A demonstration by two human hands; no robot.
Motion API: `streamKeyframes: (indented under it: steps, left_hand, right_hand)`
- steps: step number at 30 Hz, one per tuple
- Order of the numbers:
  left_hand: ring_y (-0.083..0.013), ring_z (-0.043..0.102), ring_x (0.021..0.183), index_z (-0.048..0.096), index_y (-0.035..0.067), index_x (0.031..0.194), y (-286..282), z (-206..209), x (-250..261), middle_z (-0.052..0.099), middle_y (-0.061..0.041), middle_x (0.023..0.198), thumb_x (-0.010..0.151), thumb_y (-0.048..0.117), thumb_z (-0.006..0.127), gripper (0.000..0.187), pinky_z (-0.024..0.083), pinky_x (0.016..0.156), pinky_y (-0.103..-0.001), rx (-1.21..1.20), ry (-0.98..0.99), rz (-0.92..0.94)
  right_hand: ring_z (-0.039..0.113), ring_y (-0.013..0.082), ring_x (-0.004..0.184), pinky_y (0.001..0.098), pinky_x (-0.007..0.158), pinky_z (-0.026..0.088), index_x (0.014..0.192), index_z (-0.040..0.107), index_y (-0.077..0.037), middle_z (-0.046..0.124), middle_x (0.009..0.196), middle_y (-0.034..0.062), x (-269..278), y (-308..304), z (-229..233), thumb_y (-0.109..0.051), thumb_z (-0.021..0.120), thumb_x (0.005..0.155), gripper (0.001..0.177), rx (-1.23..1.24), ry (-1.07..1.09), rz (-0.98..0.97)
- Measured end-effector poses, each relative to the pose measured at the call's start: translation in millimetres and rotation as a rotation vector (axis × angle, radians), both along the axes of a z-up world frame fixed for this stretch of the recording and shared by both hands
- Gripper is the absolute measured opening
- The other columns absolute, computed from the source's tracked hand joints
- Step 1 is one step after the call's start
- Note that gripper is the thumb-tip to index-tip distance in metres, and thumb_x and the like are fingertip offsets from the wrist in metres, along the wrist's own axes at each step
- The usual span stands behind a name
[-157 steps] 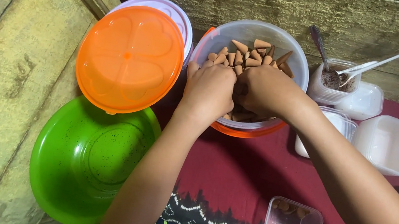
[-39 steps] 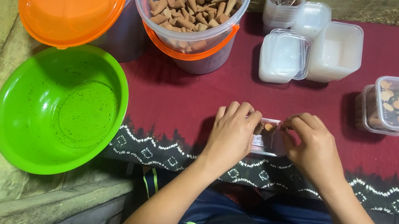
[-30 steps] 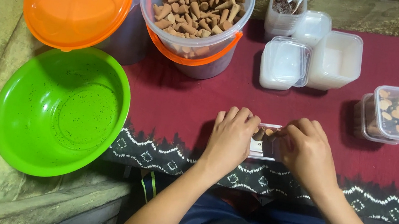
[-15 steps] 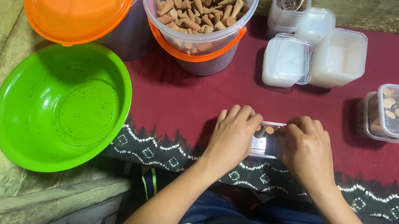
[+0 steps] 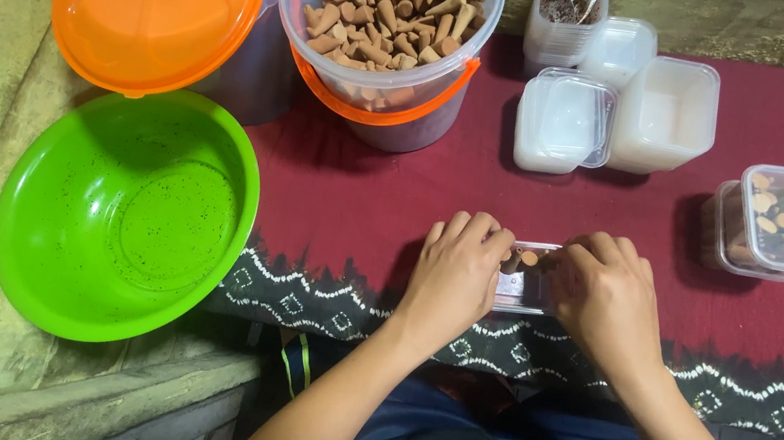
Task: A person is shown packing small incense cones from a large storage bucket into small, clear plastic retail containers, arranging them neatly.
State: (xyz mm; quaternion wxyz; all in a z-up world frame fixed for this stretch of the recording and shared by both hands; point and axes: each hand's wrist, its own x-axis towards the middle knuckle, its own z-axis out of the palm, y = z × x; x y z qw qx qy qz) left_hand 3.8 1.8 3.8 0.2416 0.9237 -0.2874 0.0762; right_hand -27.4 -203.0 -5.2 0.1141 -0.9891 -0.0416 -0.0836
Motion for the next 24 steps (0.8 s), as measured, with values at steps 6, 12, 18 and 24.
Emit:
streamKeyframes:
  steps: [6,12,18,24]
  left_hand:
    - [-0.0249,0.054,0.099,0.061,0.017,0.099,4.0,11.4,-2.6,0.054,-0.002,0.101,0.084,0.013,0.066,0.016,0.043,0.08,-0.039,0.001,0.019,-0.003]
    - [-0.0264,0.055,0.1,0.064,0.014,0.107,7.6,16.4,-4.5,0.057,-0.005,0.105,0.081,0.015,0.07,0.027,0.044,0.083,-0.041,0.011,0.022,0.001]
    - [-0.026,0.056,0.1,0.064,0.014,0.109,7.7,10.4,-4.4,0.057,-0.005,0.105,0.079,0.015,0.071,0.031,0.044,0.084,-0.041,0.021,0.025,0.01]
    - [-0.0258,0.056,0.1,0.065,0.013,0.111,7.8,10.6,-5.8,0.058,-0.005,0.107,0.079,0.016,0.071,0.032,0.045,0.084,-0.04,0.027,0.034,0.017]
  right_hand:
    - [0.063,0.0215,0.101,0.0348,0.079,0.049,0.091,0.075,-0.019,0.068,0.103,-0.0003,-1.0,-0.6,-0.7,-0.019,0.074,0.084,0.008,0.016,0.0,-0.003]
    - [0.066,0.0243,0.102,0.0364,0.079,0.051,0.091,0.077,-0.019,0.071,0.104,0.0026,-1.4,1.9,9.2,-0.017,0.075,0.082,0.009,0.073,0.005,-0.002]
    - [0.067,0.0233,0.103,0.0359,0.079,0.051,0.087,0.077,-0.018,0.071,0.103,0.0022,-2.4,2.6,3.2,-0.018,0.077,0.082,0.005,0.064,-0.026,-0.005]
    - [0.067,0.025,0.103,0.0374,0.079,0.052,0.086,0.077,-0.018,0.072,0.104,0.0037,-2.1,2.2,7.3,-0.016,0.077,0.081,0.005,0.103,-0.003,0.001]
